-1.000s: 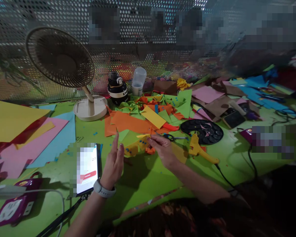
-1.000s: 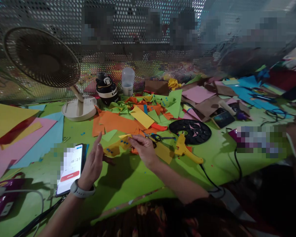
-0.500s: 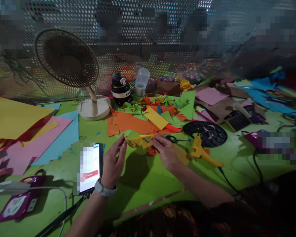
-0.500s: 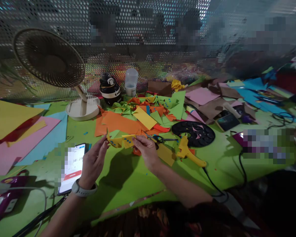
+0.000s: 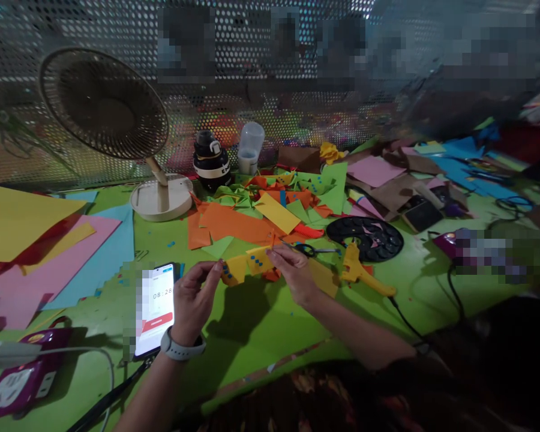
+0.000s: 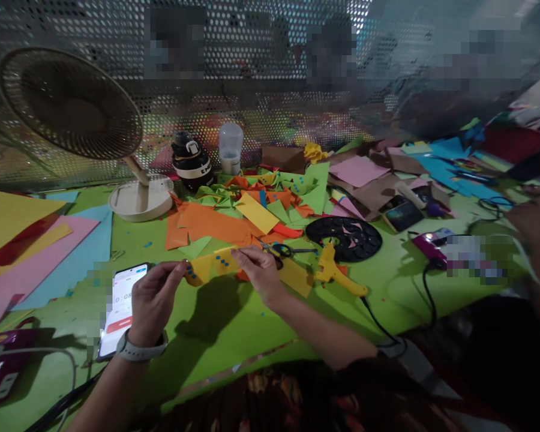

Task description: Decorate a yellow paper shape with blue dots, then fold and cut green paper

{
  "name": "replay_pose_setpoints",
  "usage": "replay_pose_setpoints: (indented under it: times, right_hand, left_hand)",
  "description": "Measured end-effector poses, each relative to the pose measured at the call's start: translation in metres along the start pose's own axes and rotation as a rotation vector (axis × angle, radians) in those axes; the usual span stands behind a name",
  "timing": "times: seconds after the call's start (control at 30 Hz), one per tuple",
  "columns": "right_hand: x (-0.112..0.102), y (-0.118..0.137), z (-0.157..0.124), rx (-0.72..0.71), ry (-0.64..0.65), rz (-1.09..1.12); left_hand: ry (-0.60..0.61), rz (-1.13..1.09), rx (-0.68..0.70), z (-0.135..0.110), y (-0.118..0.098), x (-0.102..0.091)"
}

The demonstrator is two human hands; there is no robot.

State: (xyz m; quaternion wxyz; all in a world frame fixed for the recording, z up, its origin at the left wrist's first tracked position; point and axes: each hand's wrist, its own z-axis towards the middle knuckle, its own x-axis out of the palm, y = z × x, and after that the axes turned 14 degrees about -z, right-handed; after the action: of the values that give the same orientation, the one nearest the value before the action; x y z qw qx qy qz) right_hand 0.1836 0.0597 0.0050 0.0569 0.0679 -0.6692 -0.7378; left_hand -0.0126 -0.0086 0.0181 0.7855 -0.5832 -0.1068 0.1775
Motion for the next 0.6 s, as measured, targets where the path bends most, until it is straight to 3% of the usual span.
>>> replay_pose_setpoints:
  times: [0.13, 0.27, 0.43, 0.6]
  right_hand:
    - [-0.005, 0.001, -0.001, -0.16, -0.011, -0.194]
    - [-0.009, 0.005, 0.002, -0.251, -0.053, -0.277]
    - [-0.014, 0.015, 0.006, -0.045, 0.024, -0.146]
    - [-0.009, 0.007, 0.008, 0.104, 0.111, 0.081]
  left_hand:
    - [0.045, 0.098, 0.109, 0.002, 0.002, -0.003]
    - [-0.019, 0.226, 0.309, 0.004, 0.005, -0.002]
    - [-0.065, 0.201, 0.4, 0.003, 0.009, -0.001]
    - [-0.102, 0.128, 0.295, 0.002, 0.011, 0.002]
